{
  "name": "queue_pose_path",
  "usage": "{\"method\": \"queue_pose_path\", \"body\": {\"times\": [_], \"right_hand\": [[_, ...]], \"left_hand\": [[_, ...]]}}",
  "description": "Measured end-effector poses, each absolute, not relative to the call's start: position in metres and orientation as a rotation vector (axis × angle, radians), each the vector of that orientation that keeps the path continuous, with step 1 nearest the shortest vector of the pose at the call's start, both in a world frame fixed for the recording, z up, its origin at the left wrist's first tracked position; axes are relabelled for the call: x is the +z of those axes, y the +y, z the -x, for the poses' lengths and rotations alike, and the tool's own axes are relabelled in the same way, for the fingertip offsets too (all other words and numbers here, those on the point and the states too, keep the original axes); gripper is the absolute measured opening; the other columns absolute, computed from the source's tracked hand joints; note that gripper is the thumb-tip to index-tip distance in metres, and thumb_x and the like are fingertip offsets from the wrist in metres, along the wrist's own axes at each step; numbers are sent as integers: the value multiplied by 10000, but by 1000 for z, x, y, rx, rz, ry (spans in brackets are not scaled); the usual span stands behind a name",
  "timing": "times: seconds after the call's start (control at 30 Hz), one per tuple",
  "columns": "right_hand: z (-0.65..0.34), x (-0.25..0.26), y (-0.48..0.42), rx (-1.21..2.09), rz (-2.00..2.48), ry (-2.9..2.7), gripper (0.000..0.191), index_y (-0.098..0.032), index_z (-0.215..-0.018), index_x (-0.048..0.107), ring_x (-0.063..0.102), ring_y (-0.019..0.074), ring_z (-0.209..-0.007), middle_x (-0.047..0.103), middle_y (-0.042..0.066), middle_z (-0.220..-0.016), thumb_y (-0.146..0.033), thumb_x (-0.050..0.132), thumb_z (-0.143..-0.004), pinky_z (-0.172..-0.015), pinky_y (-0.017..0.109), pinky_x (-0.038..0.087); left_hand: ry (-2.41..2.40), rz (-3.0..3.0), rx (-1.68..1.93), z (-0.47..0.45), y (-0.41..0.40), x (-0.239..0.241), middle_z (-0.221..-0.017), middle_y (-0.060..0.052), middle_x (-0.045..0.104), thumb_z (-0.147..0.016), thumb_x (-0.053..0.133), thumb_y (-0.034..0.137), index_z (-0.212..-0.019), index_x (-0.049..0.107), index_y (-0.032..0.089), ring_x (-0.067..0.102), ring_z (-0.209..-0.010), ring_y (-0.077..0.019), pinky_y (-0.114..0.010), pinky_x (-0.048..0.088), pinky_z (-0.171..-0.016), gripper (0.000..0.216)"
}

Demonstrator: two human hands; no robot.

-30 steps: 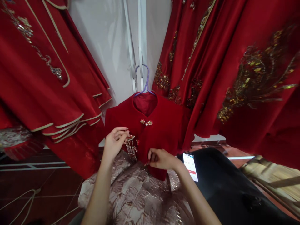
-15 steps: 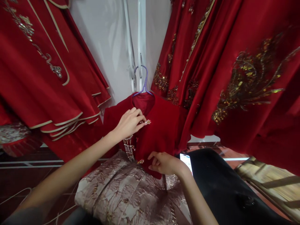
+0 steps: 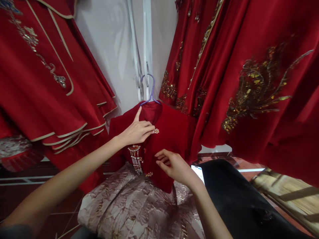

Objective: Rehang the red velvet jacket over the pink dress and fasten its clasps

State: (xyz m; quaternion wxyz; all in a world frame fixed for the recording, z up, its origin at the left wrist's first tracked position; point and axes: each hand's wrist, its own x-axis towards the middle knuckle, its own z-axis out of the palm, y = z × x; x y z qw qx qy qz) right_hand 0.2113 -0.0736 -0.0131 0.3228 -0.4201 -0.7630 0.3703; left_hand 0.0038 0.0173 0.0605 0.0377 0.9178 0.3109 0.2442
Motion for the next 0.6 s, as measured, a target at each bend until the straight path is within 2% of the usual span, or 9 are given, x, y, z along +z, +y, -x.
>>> {"method": "queue_pose_path", "body": {"times": [0.2,0.37,0.43,0.5,0.57,0.6], "right_hand": [[-217,-12,-72,956,1144,-2007,181,-223,-1017,627,666,166,-833,703,45,-922,-333,560,-890,-739,318,547],[-219,-16,-69,922,1162,-1949,196,-215,-992,634,677,179,-866,705,56,-936,-357,566,-874,-732,315,551],[-220,-14,-66,957,1216,-1828,237,-200,-989,627,695,187,-771,710,64,-874,-390,575,-858,-674,322,564],[-218,-6,-61,1040,1286,-1708,316,-178,-1033,607,675,182,-571,702,59,-741,-435,565,-854,-547,323,557],[-209,7,-55,1121,1301,-1646,421,-155,-1139,560,615,170,-423,682,45,-645,-466,552,-857,-441,313,523],[-202,15,-52,1142,1262,-1626,479,-145,-1209,518,619,172,-426,688,51,-657,-465,560,-855,-444,312,527]], "left_hand": [[985,-2822,810,-7,21,53,-761,-14,597,-883,433,201,-952,681,257,599,-814,-189,-598,68,-1138,264],[1007,-2874,825,-5,15,60,-774,-36,607,-914,414,284,-957,661,223,597,-825,-216,-584,107,-1128,258],[1053,-2861,827,0,9,61,-823,-48,619,-914,417,304,-995,652,218,601,-855,-228,-574,125,-1123,262],[1130,-2885,855,8,2,59,-891,-60,627,-905,427,277,-1087,630,212,605,-886,-235,-567,134,-1116,280],[1269,-2956,908,16,-6,54,-984,-88,622,-885,441,219,-1226,564,189,602,-936,-248,-561,154,-1100,364],[1371,-2992,936,19,-10,50,-1032,-109,611,-872,446,188,-1299,508,172,595,-973,-259,-556,174,-1087,432]]}}
